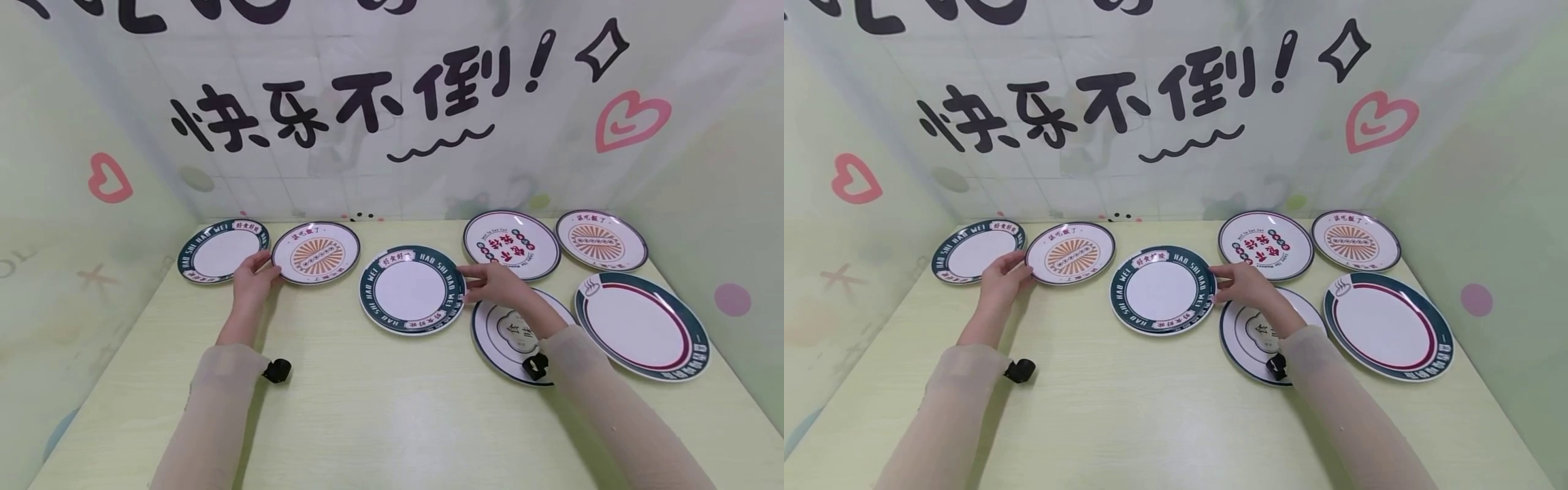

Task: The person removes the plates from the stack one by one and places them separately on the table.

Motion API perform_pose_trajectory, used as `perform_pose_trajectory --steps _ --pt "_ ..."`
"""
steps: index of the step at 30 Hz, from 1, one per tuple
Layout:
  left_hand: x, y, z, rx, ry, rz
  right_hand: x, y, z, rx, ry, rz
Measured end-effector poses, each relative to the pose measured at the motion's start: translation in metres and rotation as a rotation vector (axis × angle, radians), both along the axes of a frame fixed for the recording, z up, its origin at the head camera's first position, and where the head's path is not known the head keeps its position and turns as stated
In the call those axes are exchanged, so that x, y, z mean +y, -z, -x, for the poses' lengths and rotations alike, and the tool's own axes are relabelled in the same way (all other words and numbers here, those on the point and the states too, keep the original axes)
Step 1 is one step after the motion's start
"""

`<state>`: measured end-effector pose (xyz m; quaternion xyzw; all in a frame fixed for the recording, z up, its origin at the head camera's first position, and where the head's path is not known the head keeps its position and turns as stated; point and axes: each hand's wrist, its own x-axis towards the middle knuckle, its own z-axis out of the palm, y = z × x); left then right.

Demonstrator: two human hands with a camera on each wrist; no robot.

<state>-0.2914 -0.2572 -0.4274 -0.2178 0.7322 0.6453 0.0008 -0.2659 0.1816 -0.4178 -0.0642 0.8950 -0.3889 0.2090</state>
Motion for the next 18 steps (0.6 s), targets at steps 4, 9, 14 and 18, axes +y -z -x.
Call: perform_pose_trajectory --steps 4,9,14,18 --pt "0.0004 -0.0006 0.0033 -0.008 0.0 -0.001 0.0002 0.0004 0.0003 -0.001 -0.005 0.0" --pt "0.0003 0.0002 0.0056 -0.026 0.018 0.011 0.0005 -0.0003 -0.0001 -0.001 -0.003 -0.002" --pt "-0.0006 0.0027 0.0054 -0.024 0.048 0.069 0.0013 -0.0002 -0.0002 0.002 -0.01 -0.008" --pt "-0.0016 0.0034 0.0053 -0.008 0.079 0.161 0.0015 -0.0009 -0.0003 0.001 -0.008 -0.013"
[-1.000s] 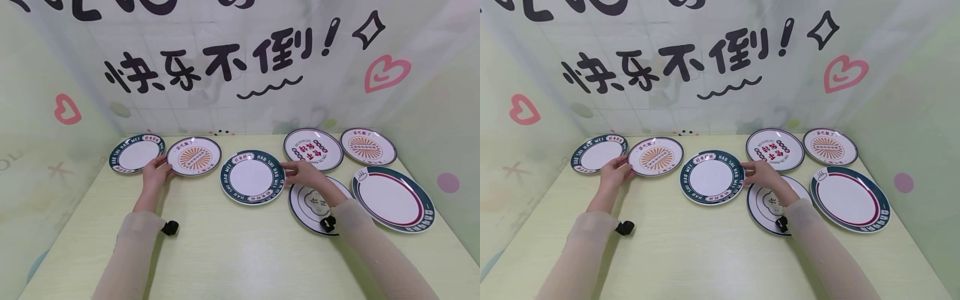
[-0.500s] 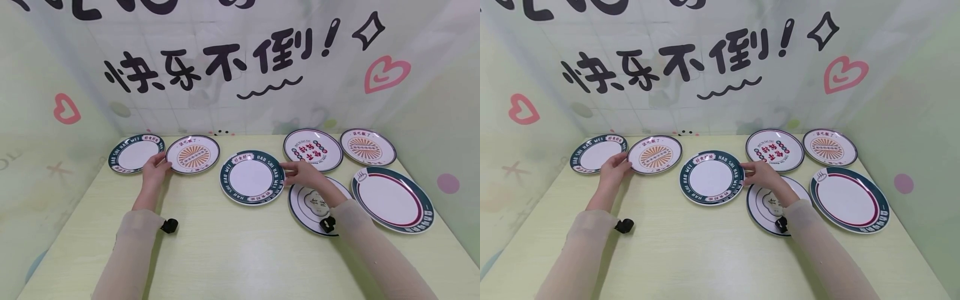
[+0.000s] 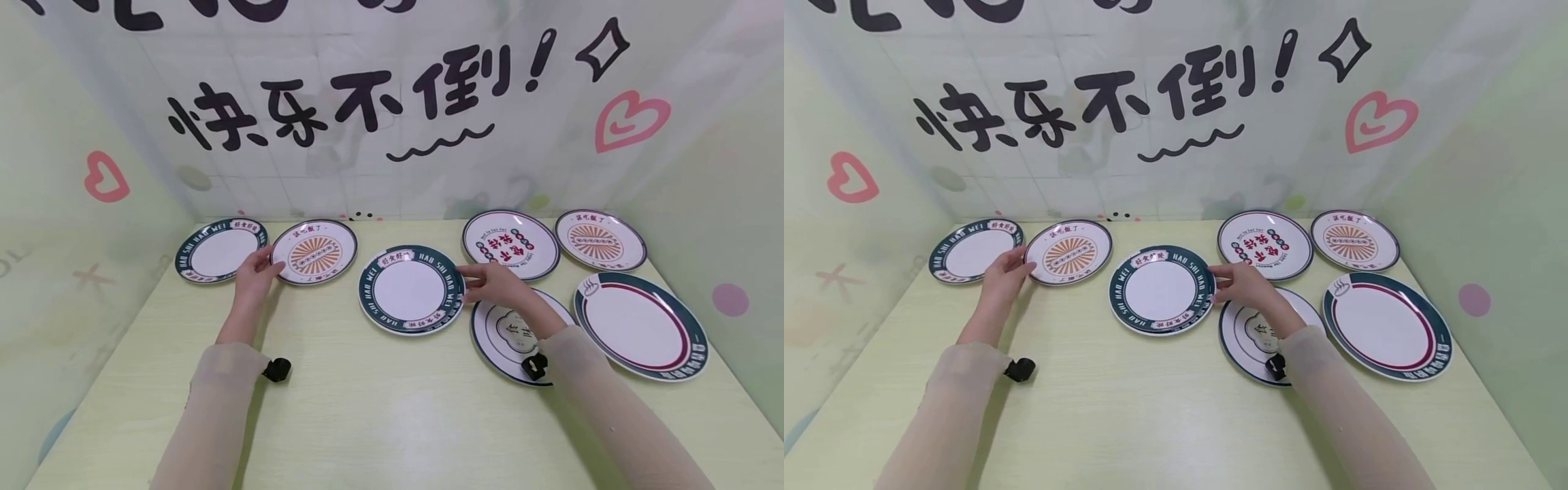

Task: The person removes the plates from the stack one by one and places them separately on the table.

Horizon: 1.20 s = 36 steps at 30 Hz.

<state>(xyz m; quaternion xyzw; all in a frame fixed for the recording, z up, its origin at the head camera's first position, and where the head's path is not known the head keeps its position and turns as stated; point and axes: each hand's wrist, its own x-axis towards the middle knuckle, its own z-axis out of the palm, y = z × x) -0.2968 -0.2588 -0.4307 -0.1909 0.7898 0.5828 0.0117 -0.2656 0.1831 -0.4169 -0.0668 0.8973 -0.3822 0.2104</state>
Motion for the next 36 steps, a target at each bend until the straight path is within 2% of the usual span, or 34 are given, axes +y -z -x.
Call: perform_pose_trajectory --steps 5,18,22,29,36 --pt "0.0 -0.002 -0.001 0.004 0.028 0.038 0.0 0.0 0.0 0.002 -0.002 -0.006" --pt "0.005 -0.008 -0.01 0.029 0.086 0.035 0.0 -0.002 -0.001 -0.009 0.001 -0.005" --pt "0.006 -0.008 -0.012 0.064 0.109 0.035 -0.001 -0.001 0.0 -0.01 0.006 -0.009" --pt "0.011 -0.012 -0.016 0.119 0.141 0.053 0.0 -0.002 0.002 -0.001 0.016 -0.01" --pt "0.014 -0.013 -0.02 0.112 0.156 0.061 0.0 -0.002 0.001 -0.014 0.009 0.002"
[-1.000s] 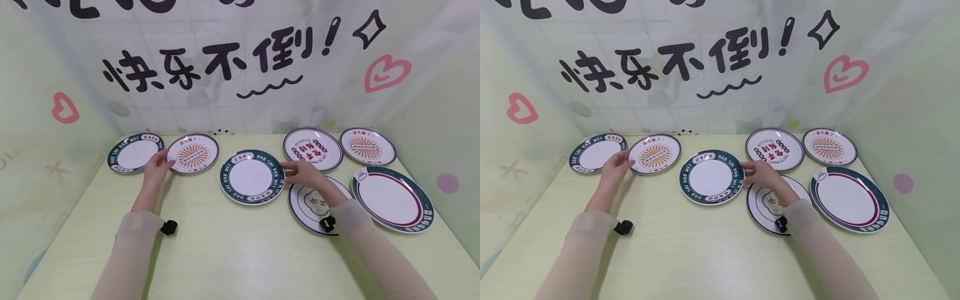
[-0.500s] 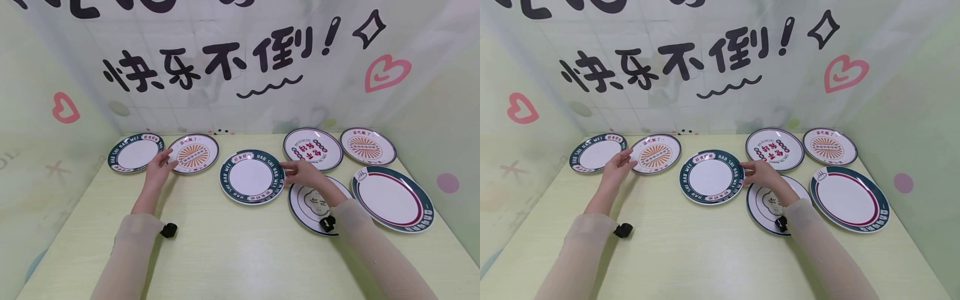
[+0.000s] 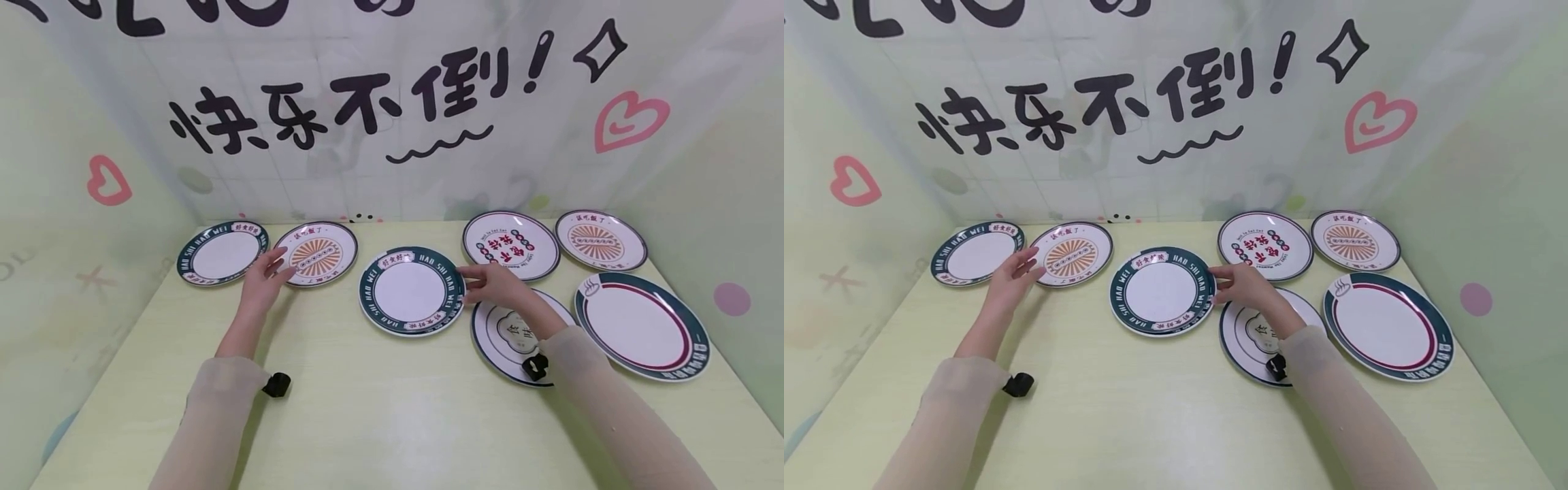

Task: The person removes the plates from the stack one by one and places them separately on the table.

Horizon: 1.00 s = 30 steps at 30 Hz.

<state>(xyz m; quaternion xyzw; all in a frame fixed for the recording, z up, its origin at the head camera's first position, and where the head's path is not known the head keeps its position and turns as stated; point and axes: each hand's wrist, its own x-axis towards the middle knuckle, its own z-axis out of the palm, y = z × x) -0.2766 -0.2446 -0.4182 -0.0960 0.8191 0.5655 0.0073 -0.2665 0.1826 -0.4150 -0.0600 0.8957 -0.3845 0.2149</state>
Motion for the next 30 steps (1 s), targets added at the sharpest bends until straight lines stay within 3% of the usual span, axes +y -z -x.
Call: perform_pose_trajectory --steps 12,30 --pt "0.007 0.002 -0.006 0.062 0.049 -0.04 -0.001 0.001 -0.002 0.013 -0.004 -0.015" --pt "0.025 0.0 -0.013 0.059 0.132 -0.045 0.0 0.002 0.0 -0.001 -0.002 -0.027"
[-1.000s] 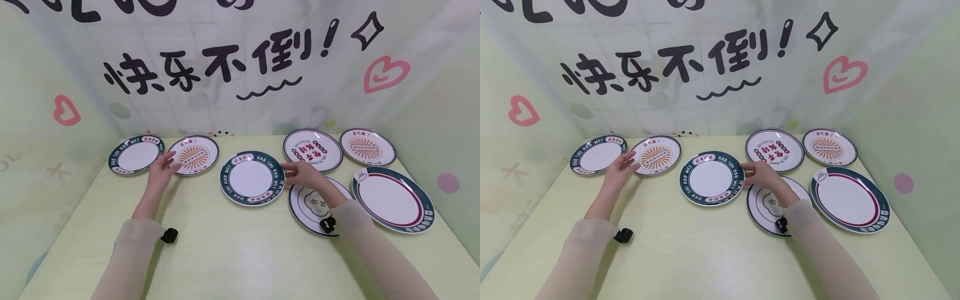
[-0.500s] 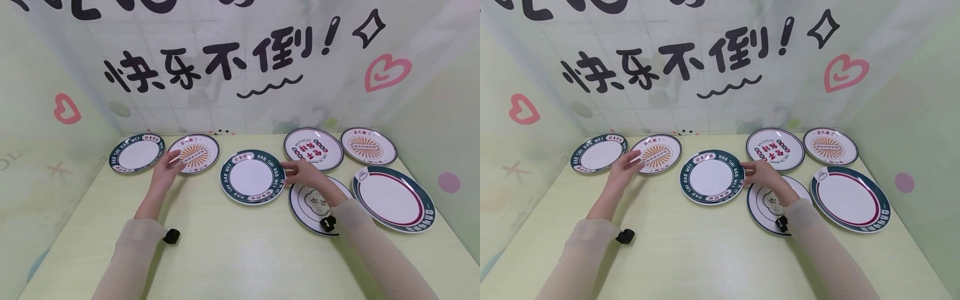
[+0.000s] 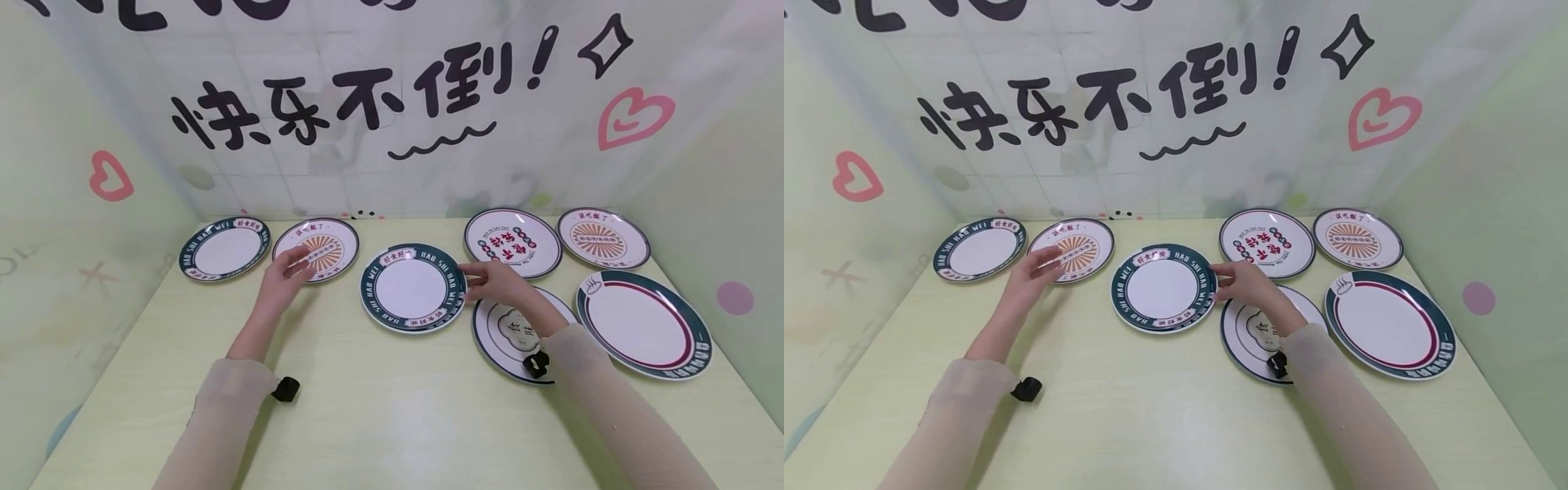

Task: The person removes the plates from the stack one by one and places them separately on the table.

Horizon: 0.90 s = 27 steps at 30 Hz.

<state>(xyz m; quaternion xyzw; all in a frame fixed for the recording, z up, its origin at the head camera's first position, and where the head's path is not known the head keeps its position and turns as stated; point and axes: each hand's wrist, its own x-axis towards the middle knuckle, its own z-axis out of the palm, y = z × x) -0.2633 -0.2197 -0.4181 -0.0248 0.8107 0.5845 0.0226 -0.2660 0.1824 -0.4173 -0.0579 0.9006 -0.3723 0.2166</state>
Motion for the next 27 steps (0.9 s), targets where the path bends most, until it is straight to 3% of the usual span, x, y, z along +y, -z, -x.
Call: perform_pose_trajectory --steps 10,27 --pt "0.012 0.0 -0.002 -0.006 0.048 -0.041 0.0 -0.002 0.0 -0.006 -0.001 0.009" --pt "0.029 0.005 -0.001 -0.014 0.09 -0.019 -0.001 -0.002 0.0 -0.007 0.002 0.014"
